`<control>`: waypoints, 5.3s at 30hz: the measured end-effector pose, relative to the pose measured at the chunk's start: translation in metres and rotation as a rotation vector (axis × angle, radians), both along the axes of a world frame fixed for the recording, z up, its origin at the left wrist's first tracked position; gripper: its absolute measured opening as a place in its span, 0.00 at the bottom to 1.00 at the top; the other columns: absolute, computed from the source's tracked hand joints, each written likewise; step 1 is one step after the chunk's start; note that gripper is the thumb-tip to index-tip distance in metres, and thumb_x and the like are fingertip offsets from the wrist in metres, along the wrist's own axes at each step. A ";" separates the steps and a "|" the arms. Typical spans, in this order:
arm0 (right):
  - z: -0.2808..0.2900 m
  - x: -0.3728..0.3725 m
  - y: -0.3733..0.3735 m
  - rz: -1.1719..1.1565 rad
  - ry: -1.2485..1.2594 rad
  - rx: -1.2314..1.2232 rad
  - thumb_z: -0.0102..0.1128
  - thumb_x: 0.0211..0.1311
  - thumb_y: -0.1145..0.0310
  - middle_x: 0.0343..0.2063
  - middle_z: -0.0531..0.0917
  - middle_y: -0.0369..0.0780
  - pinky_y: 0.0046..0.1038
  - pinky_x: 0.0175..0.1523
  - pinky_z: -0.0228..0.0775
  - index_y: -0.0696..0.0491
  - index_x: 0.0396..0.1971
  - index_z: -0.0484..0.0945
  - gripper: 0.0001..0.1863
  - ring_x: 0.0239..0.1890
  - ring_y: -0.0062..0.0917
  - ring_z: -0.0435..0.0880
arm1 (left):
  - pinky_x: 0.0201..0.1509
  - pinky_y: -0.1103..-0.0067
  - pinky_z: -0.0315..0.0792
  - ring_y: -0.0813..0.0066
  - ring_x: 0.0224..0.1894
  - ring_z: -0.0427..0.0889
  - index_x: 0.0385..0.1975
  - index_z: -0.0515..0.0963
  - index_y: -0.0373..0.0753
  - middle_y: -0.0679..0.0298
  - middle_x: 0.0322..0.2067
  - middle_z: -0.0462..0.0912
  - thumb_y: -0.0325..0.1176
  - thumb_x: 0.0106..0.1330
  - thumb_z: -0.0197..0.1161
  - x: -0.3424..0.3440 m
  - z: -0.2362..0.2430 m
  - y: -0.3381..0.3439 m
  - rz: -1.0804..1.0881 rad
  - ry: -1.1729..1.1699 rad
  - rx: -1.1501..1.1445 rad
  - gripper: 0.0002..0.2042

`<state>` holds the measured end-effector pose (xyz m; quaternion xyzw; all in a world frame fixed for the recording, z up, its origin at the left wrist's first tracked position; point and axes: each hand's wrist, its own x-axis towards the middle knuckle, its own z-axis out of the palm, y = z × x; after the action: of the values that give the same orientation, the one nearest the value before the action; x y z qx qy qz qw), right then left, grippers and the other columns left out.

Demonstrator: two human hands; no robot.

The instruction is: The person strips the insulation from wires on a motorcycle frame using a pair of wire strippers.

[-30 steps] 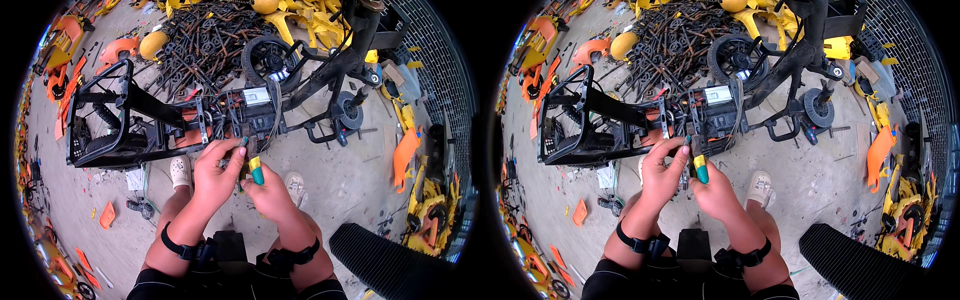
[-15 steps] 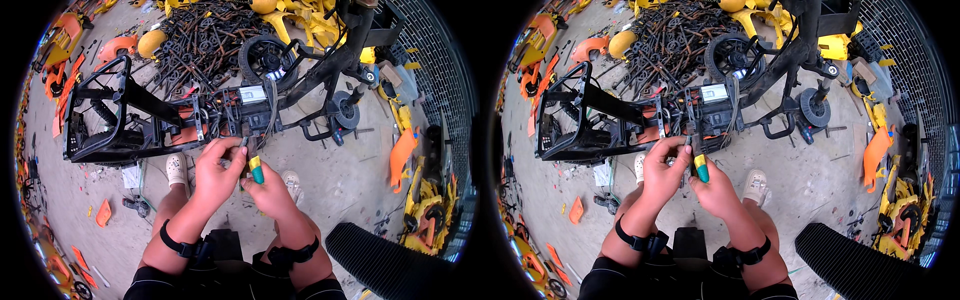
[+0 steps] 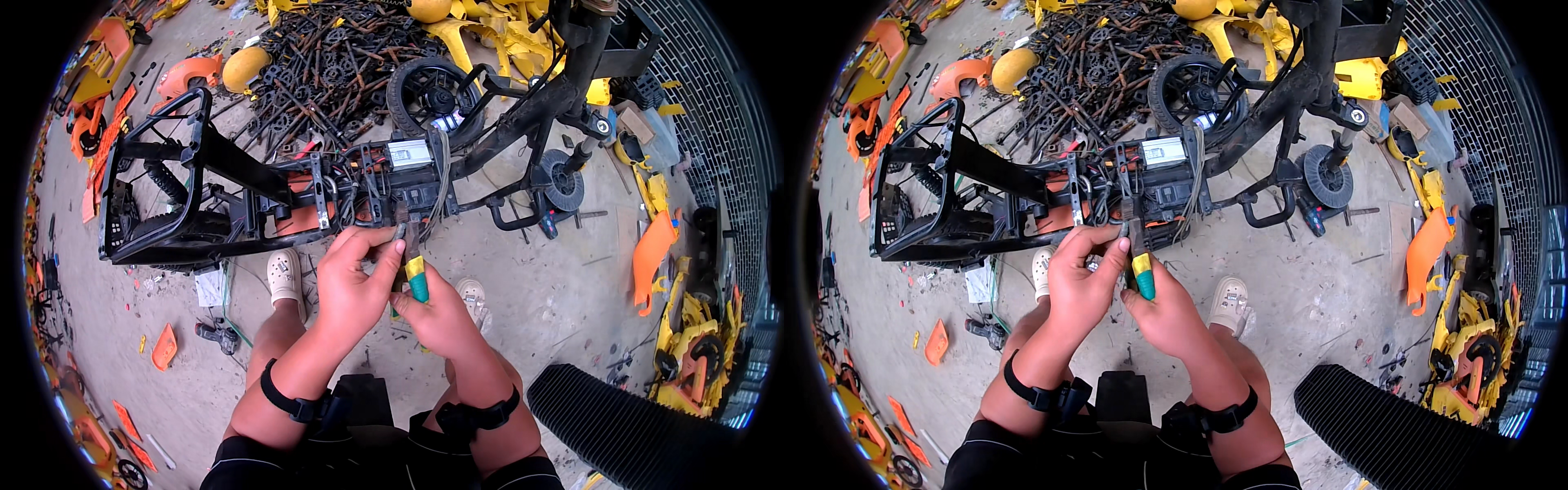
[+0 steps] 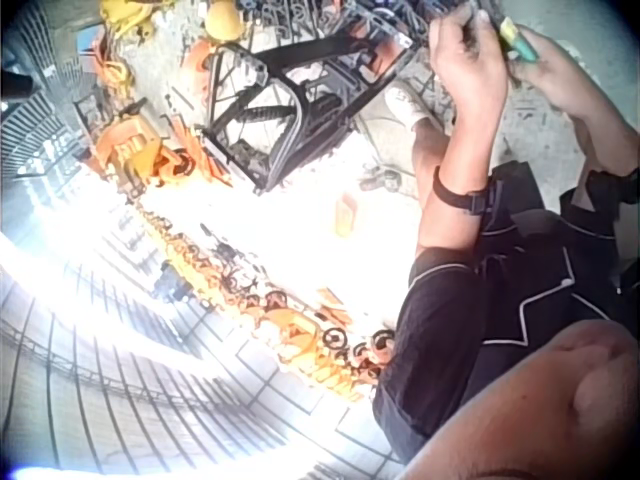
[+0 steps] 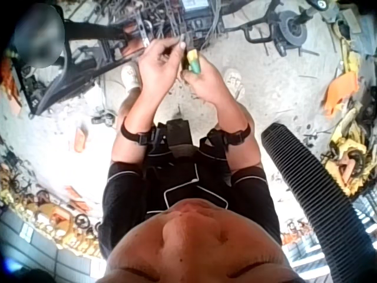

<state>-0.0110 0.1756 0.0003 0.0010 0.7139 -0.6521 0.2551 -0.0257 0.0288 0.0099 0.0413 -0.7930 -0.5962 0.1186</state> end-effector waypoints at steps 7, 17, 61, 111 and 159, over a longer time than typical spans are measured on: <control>-0.001 -0.001 -0.002 -0.002 0.038 -0.013 0.58 0.66 0.78 0.46 0.79 0.37 0.25 0.49 0.72 0.59 0.61 0.68 0.23 0.44 0.19 0.78 | 0.37 0.80 0.76 0.76 0.31 0.82 0.39 0.83 0.31 0.60 0.31 0.82 0.25 0.64 0.69 -0.002 -0.006 -0.002 0.022 -0.041 0.052 0.07; 0.000 -0.002 -0.011 0.015 -0.043 0.012 0.57 0.66 0.76 0.51 0.79 0.44 0.32 0.58 0.71 0.56 0.63 0.65 0.26 0.53 0.30 0.80 | 0.37 0.83 0.74 0.82 0.31 0.79 0.41 0.79 0.30 0.64 0.32 0.83 0.24 0.68 0.65 0.000 -0.010 -0.006 0.017 -0.099 0.111 0.06; 0.004 0.005 -0.023 -0.012 -0.236 -0.201 0.60 0.70 0.68 0.30 0.78 0.34 0.24 0.34 0.73 0.55 0.46 0.71 0.11 0.27 0.16 0.78 | 0.37 0.72 0.73 0.60 0.32 0.77 0.39 0.75 0.33 0.55 0.33 0.78 0.21 0.69 0.59 -0.006 -0.007 -0.055 -0.234 -0.030 -0.122 0.03; -0.001 0.007 -0.029 0.072 -0.143 0.147 0.54 0.57 0.75 0.37 0.80 0.43 0.31 0.43 0.73 0.57 0.58 0.67 0.26 0.37 0.28 0.81 | 0.32 0.63 0.69 0.51 0.22 0.78 0.33 0.75 0.37 0.56 0.18 0.78 0.30 0.67 0.62 0.008 -0.008 -0.030 -0.071 0.069 -0.754 0.05; -0.007 -0.006 -0.055 -0.106 0.219 0.224 0.64 0.63 0.70 0.33 0.85 0.51 0.40 0.42 0.76 0.57 0.51 0.71 0.19 0.39 0.48 0.86 | 0.35 0.59 0.71 0.47 0.26 0.77 0.39 0.74 0.35 0.51 0.24 0.79 0.27 0.68 0.61 -0.004 0.009 -0.040 -0.048 0.035 -0.596 0.05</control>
<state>-0.0171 0.1210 -0.0068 -0.0042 0.8048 -0.5770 0.1392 -0.0295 -0.0110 0.0186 -0.0245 -0.9317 -0.3402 0.1251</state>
